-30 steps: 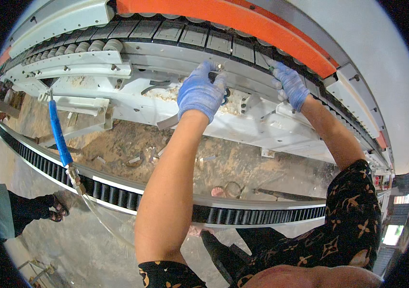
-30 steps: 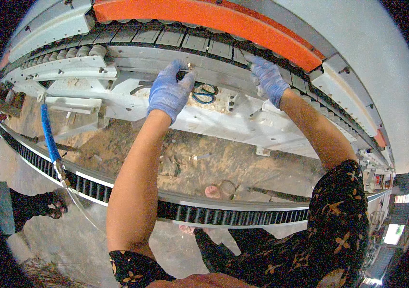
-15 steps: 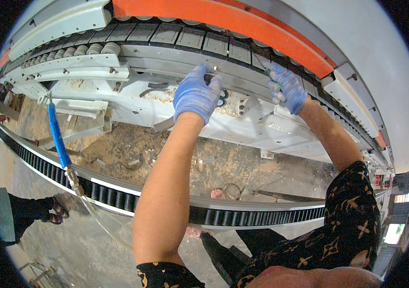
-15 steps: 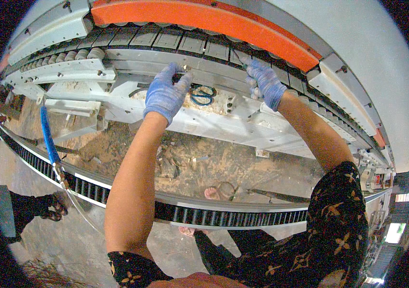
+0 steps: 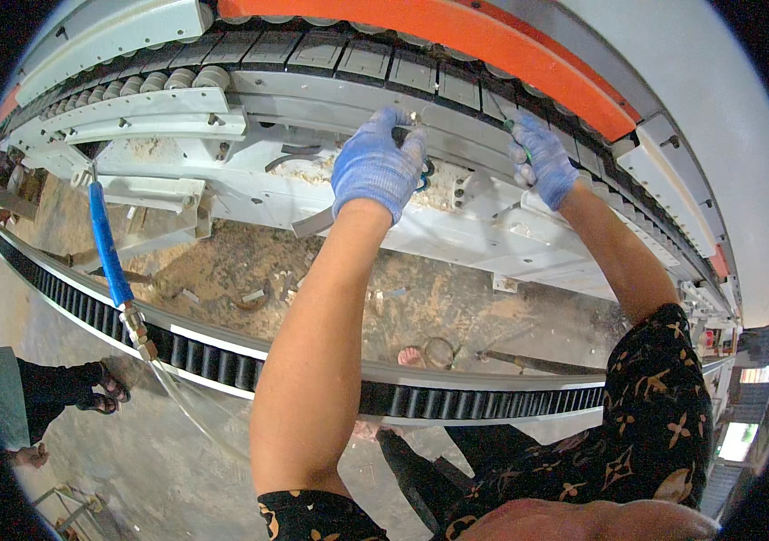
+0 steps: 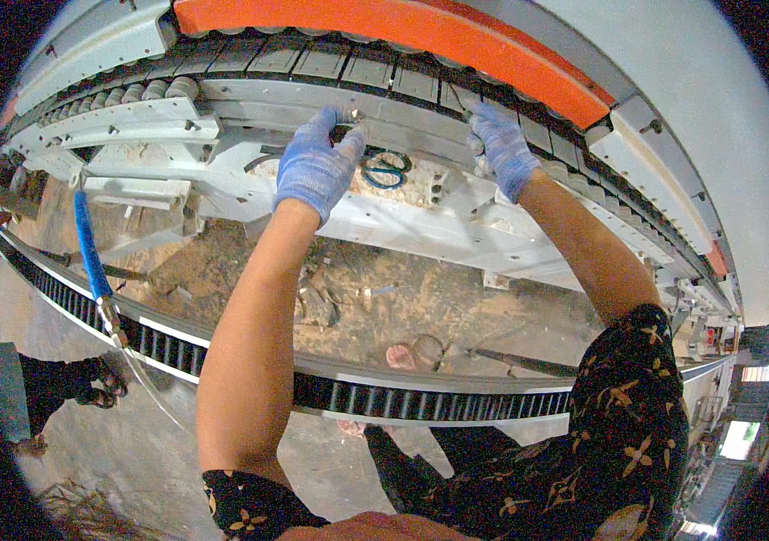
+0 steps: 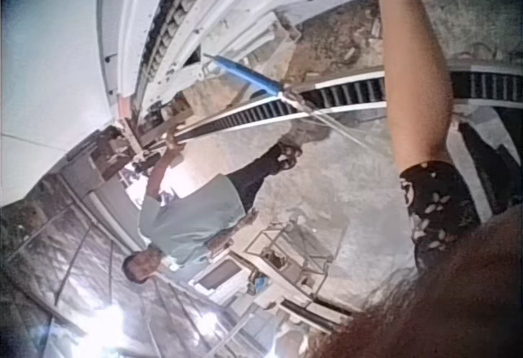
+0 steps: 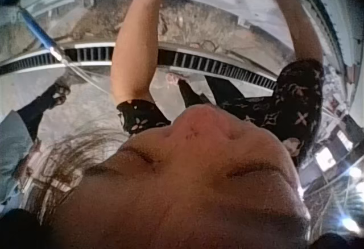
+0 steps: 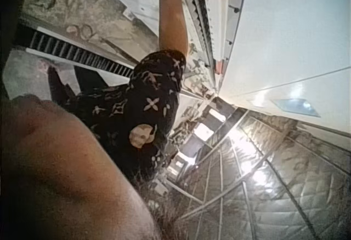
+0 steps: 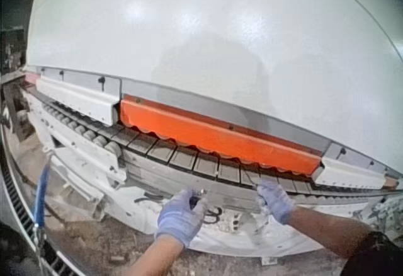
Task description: The person uses a screwdriver and pliers to adjust and remove small components from a large industrial machine. They work along a curved section of the equipment, manipulating fasteners and parts with both hands.
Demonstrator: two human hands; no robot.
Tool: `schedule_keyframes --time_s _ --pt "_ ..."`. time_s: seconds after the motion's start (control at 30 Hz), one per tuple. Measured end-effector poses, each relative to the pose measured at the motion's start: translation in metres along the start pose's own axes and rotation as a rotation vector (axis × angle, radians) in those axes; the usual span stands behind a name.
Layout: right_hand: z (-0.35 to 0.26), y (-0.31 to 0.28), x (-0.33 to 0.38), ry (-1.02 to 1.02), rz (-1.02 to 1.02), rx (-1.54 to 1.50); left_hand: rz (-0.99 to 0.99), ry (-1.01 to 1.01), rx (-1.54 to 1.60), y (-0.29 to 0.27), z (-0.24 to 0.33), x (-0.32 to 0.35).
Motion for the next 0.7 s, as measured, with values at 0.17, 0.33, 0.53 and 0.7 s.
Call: schedule_keyframes --time_s 0.17,0.33,0.53,0.7 --pt "0.003 0.007 -0.002 0.019 -0.061 -0.083 -0.022 -0.018 0.041 0.003 -0.001 -0.002" --pt "-0.01 0.017 0.009 0.0 -0.099 -0.032 -0.019 -0.029 0.051 0.002 0.0 -0.001" --pt "-0.003 0.01 0.008 -0.033 -0.004 -0.122 -0.01 -0.033 0.045 -0.001 -0.004 -0.003" --pt "0.002 0.001 0.002 -0.044 0.042 -0.052 0.029 0.037 0.026 -0.003 0.004 0.0"
Point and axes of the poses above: each hand's wrist, its own x-axis away from the middle knuckle, its own y-axis out of the palm, z = x × y, the point moved 9 cm from there along -x, towards the middle knuckle, and after that the axes turned 12 degrees about x, right-handed, at the moved point
